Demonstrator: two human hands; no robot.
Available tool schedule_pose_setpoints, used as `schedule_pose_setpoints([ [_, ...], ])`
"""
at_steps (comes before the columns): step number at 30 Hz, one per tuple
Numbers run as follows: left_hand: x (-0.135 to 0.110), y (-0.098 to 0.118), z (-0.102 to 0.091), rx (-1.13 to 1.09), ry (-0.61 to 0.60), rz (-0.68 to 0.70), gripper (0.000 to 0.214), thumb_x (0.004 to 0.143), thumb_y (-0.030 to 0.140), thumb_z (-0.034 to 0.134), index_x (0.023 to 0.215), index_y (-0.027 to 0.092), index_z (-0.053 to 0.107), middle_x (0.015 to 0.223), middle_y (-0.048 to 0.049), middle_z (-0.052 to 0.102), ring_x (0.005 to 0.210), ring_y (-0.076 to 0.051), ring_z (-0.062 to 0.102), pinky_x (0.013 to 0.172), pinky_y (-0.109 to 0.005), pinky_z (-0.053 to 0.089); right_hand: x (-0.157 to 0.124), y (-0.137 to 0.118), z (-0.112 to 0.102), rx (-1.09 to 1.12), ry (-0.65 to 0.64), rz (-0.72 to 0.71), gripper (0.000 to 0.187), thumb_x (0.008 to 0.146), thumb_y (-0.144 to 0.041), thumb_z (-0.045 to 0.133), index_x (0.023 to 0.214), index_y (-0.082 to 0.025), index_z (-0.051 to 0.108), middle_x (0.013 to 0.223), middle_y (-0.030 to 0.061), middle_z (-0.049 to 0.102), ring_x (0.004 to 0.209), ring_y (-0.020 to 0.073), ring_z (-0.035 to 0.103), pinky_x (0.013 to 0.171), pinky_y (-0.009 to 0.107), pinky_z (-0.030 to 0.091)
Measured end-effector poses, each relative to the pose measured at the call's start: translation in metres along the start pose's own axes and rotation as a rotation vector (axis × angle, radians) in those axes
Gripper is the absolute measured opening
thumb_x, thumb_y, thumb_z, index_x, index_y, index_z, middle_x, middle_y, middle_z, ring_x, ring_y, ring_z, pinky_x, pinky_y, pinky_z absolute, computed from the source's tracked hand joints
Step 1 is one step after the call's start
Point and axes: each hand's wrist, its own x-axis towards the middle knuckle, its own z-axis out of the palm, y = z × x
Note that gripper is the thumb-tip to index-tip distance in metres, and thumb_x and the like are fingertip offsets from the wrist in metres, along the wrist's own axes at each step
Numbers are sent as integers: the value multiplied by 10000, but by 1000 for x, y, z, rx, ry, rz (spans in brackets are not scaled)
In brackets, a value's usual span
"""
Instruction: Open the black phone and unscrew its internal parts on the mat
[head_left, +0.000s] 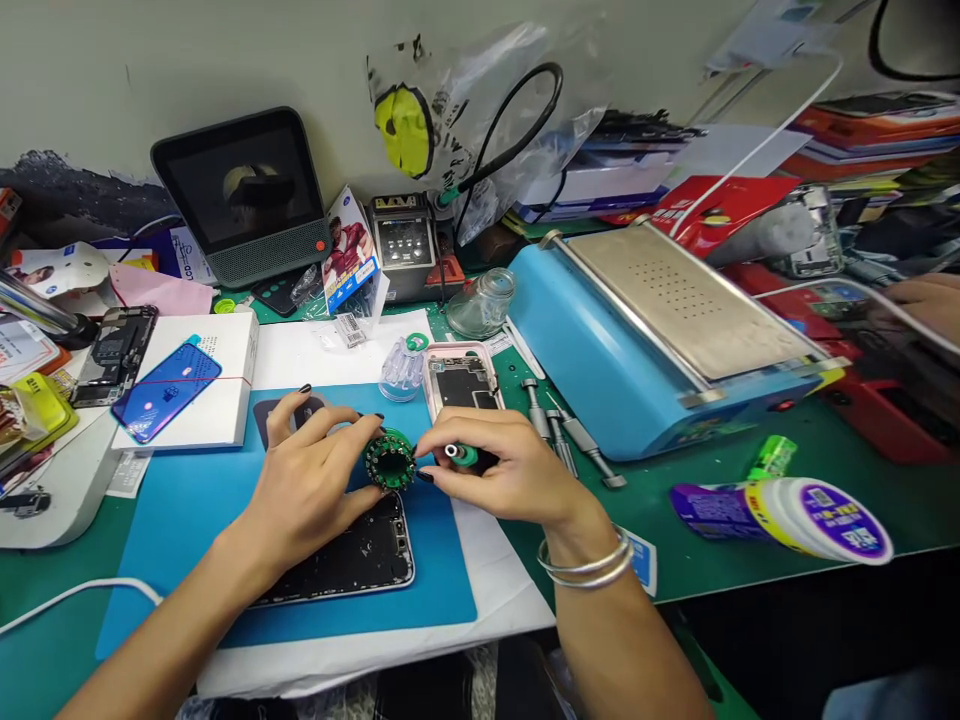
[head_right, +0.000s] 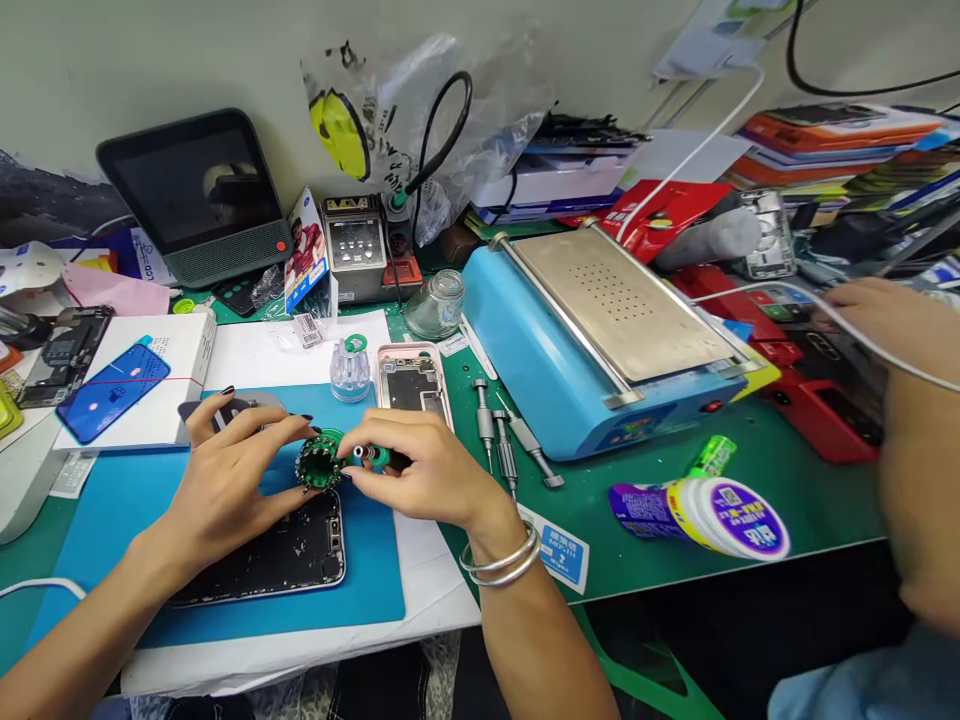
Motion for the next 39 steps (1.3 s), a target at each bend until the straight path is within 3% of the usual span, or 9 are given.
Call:
schedule_pose_setpoints([
  [31, -1, 1, 3, 24, 0, 5, 366, 876, 296, 732, 1168, 154, 563, 1009, -56, 760, 987, -227, 680, 1122, -458, 236, -1, -3, 1, -62, -16, -9, 81, 837, -118, 679, 861, -194, 666, 728, -8, 657, 620, 94, 595, 567, 222, 485],
  [39, -3, 1, 5, 9, 22, 14, 407, 845, 280, 748, 1192, 166, 568, 959, -8, 752, 988, -214, 655, 1111, -419, 249, -1, -5, 1, -70, -36, 10, 101, 813, -133, 711, 852, -214, 665, 709, -7, 661, 609, 107, 618, 557, 217, 499],
])
